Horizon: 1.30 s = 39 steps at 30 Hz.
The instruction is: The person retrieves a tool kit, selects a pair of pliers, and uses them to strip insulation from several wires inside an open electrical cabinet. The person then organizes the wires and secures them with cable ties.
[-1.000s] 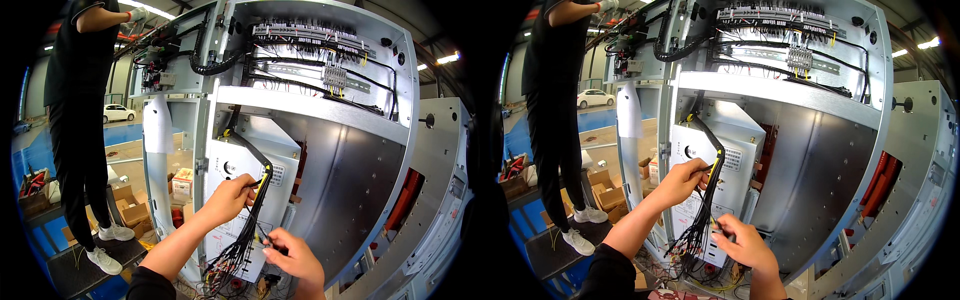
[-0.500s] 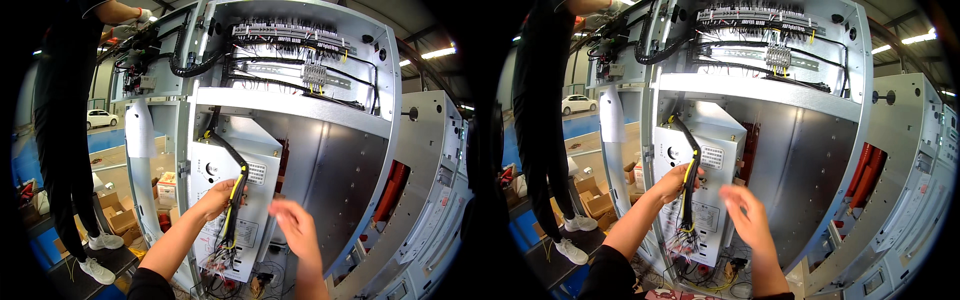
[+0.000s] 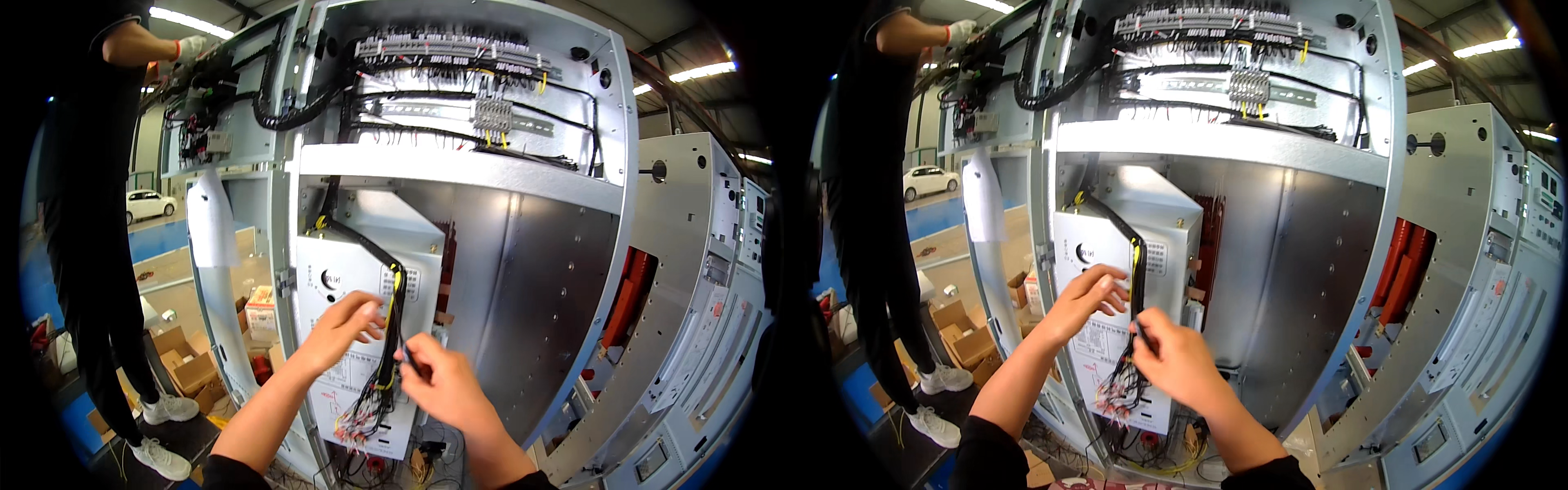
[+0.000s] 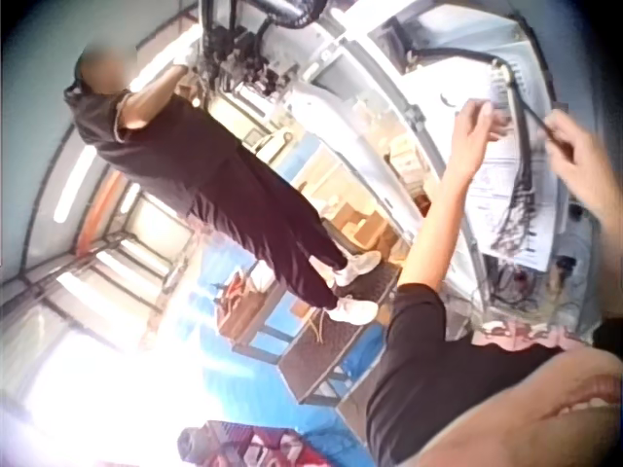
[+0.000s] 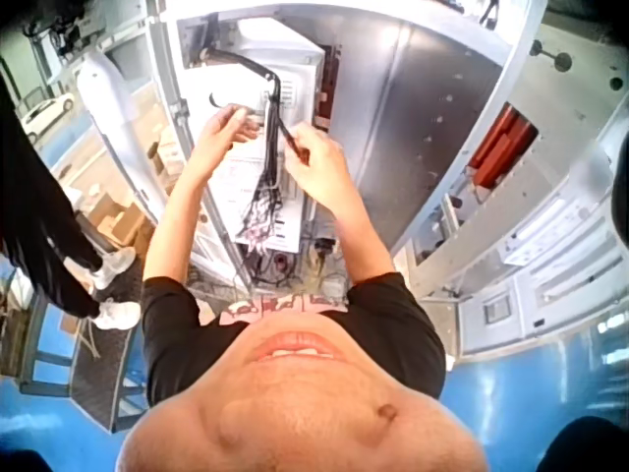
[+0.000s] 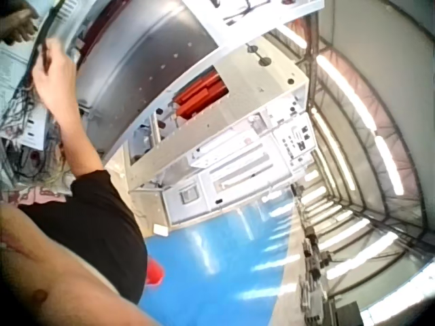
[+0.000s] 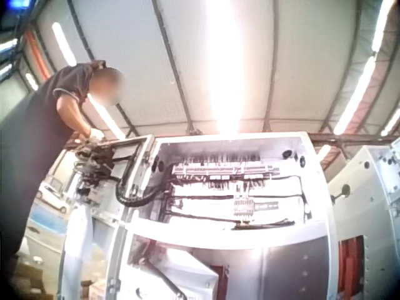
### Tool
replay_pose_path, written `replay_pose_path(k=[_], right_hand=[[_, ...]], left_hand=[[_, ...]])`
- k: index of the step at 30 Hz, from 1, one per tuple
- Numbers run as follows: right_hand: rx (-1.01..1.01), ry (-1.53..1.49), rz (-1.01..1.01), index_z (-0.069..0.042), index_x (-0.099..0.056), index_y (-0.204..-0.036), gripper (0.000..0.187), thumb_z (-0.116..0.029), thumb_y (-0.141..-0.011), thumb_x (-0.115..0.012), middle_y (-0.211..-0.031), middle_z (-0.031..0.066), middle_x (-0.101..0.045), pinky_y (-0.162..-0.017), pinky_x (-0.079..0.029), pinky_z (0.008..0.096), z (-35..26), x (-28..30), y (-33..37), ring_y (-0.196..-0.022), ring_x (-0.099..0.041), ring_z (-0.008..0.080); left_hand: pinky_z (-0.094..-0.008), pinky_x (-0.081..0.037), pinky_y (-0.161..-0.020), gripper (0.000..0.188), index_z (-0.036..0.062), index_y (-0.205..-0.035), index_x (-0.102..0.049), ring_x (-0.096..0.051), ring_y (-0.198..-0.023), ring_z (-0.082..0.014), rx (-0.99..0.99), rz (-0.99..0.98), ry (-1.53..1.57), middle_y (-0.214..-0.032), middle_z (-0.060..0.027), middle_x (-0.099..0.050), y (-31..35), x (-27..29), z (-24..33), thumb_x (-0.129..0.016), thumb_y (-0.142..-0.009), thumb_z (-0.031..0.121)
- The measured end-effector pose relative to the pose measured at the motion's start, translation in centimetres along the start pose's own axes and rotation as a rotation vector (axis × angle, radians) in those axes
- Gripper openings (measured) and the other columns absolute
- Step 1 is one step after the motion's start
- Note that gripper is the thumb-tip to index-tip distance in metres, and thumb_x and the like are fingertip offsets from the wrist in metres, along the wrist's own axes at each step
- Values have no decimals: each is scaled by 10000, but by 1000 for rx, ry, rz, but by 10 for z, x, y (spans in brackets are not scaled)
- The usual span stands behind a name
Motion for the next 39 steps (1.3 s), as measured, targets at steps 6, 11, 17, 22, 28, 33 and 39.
replay_pose_path(k=[6,11,17,22,28,33,39], right_hand=[[496,295,-455,-65,-639,-1063,205,-120,-866,-658,-940,122,-674,-789,-517,394,-28,0,-1,-902,-651,314],[371,298,-40,-19,-665,-1050,197,-147,-908,-620,-866,101,-695,-690,-521,329,-58,72,-119,-745,-661,191],[552,816,369,-12,-646,-1076,222,-68,-876,-569,-1052,192,-690,-878,-516,434,-64,127,-297,-1006,-658,354],[265,1067,130,-22,-631,-1195,363,-33,-846,-532,-1175,224,-655,-957,-492,424,-51,127,-387,-1106,-628,367],[108,1103,5,28,-617,-1202,374,-59,-848,-535,-1234,271,-616,-993,-491,437,-27,121,-422,-1163,-598,393],[113,926,145,29,-599,-1217,407,0,-815,-537,-1216,273,-619,-981,-495,420,-27,111,-411,-1134,-606,403],[286,959,236,50,-649,-1041,246,-39,-812,-631,-1116,272,-652,-932,-524,452,-17,120,-409,-1061,-632,418]], left_hand=[[-299,-479,-618,342,-48,-1071,-546,-573,-665,-149,-84,-18,-333,-835,-101,-571,-12,-19,21,-573,-968,277],[-258,-434,-517,218,-8,-986,-550,-531,-538,-96,17,-75,-129,-740,-20,-545,-7,2,13,-419,-1040,158],[-289,-411,-560,223,38,-895,-574,-458,-570,-111,-4,-17,-208,-648,-23,-484,-5,3,4,-455,-1032,168],[-285,-423,-608,213,10,-963,-603,-461,-612,-118,17,-40,-233,-774,-44,-556,-6,6,9,-463,-1029,157],[-240,-339,-525,225,52,-912,-569,-371,-559,-46,-31,-36,-159,-613,45,-390,-8,2,5,-437,-1047,175],[-237,-326,-523,250,55,-898,-554,-352,-560,-47,18,-76,-131,-610,47,-383,-10,6,4,-424,-1057,198],[-244,-372,-551,228,37,-948,-578,-394,-590,-52,72,-114,-107,-688,26,-468,-13,1,3,-430,-1047,181]])
Point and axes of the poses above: each hand's wrist, its own y-axis away from the middle knuckle, its own x-axis out of the back of the hand, z = x × y, the point moved 2 cm from there along -y, towards the middle knuckle
